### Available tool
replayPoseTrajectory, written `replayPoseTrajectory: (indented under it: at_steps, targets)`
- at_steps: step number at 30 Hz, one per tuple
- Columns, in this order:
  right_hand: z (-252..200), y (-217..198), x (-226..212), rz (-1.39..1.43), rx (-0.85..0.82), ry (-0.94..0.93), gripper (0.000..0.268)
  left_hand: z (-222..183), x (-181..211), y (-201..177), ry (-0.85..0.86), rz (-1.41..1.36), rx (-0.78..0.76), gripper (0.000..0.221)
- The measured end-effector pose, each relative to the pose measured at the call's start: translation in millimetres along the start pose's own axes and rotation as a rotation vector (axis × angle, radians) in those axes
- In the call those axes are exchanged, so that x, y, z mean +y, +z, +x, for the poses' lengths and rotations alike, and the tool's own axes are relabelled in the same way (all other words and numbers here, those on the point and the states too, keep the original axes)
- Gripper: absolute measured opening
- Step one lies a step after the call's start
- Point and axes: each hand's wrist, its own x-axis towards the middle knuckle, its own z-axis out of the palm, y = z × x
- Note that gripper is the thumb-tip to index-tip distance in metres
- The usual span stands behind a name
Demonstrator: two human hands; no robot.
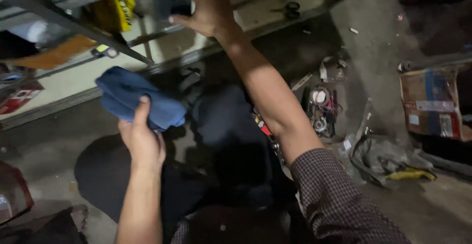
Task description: Cleaning a motorcycle cooling fan with a blue cloth and then searching for other components on storage shelves.
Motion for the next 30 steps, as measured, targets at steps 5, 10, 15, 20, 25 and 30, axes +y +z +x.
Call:
replayPoseTrajectory:
  at_steps: [5, 10, 15, 20, 25, 30]
  targets:
    - [23.0, 12.3, -9.6, -0.185, -0.324, 0.127, 0.128, -1.3, 0.0, -10.0, -0.005, -0.026, 0.000, 0.033]
    - [10.1, 26.6, 42.0, 0.057, -0.228, -0.153, 0.112, -4.9, 6.4, -15.5, -0.044, 0.057, 0.058, 0.033]
    - [21.9, 22.4, 42.0, 0.065, -0.352, -0.109, 0.104, -7.8, 9.1, -18.6, -0.091, 0.068, 0.118, 0.033]
    - [19.0, 2.8, 32.9, 0.037, -0.258, -0.151, 0.104, -6.2, 8.8, -20.4, -0.003, -0.028, 0.031, 0.033]
    - [4.9, -12.8, 15.8, 0.073, -0.107, -0.241, 0.091, -7.5, 12.0, -22.7, 0.005, -0.062, 0.018, 0.031]
    - [-8.6, -28.7, 11.3, 0.071, -0.250, -0.071, 0.072, -7.9, 6.4, -21.0, -0.025, -0.058, 0.005, 0.031]
